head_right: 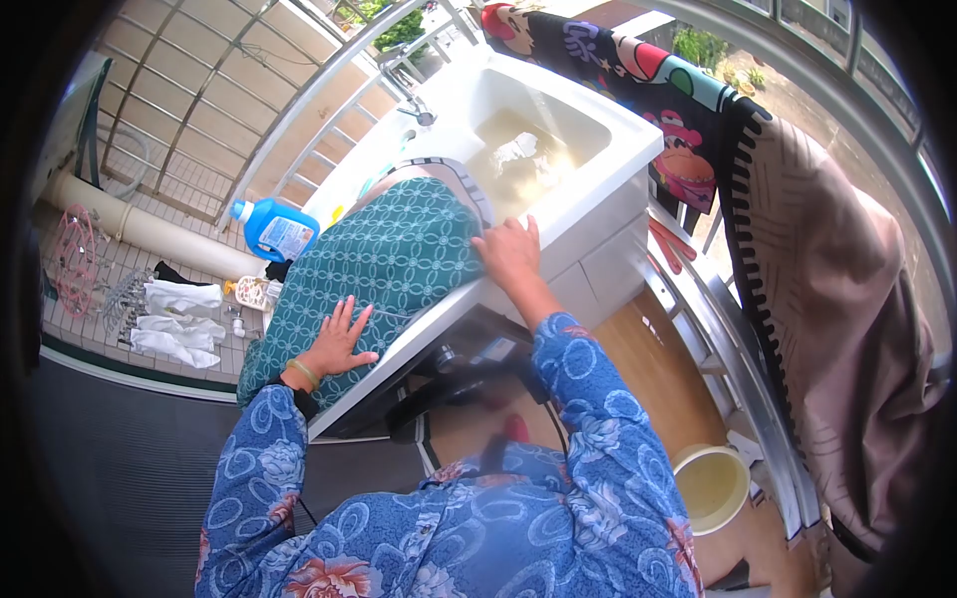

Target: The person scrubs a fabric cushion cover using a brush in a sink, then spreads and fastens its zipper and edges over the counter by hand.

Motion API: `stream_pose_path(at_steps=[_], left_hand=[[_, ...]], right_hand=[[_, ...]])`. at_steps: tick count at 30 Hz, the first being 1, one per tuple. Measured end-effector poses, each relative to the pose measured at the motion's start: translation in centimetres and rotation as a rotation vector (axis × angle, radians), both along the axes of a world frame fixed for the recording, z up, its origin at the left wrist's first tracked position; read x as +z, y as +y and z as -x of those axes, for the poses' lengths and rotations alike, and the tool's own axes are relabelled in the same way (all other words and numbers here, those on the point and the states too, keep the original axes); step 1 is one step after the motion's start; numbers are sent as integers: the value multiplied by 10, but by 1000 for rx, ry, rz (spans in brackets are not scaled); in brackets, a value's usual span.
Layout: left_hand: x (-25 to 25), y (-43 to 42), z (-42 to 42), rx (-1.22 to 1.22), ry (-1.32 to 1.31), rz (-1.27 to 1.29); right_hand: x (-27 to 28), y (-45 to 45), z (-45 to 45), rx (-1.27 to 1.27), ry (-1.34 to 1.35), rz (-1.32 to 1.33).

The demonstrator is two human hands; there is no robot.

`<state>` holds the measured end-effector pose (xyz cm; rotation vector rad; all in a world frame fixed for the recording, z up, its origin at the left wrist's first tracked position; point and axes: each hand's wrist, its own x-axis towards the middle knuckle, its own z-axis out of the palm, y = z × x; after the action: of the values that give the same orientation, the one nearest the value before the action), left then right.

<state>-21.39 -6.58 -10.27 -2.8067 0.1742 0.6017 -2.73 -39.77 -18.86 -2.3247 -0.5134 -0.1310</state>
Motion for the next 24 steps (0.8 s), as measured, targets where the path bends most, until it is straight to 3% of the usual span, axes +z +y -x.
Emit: stream_pose_path(at_steps=[4, 7, 24], left_hand=[[0, 1, 1, -6, -13, 0], [-1, 0, 2, -11, -15, -8], [0, -1, 1, 13, 13, -5]], right_hand=[[-1, 0, -1, 18, 32, 43], [-12, 3, 1, -95, -172, -71], [-19, 2, 0, -62, -168, 0]])
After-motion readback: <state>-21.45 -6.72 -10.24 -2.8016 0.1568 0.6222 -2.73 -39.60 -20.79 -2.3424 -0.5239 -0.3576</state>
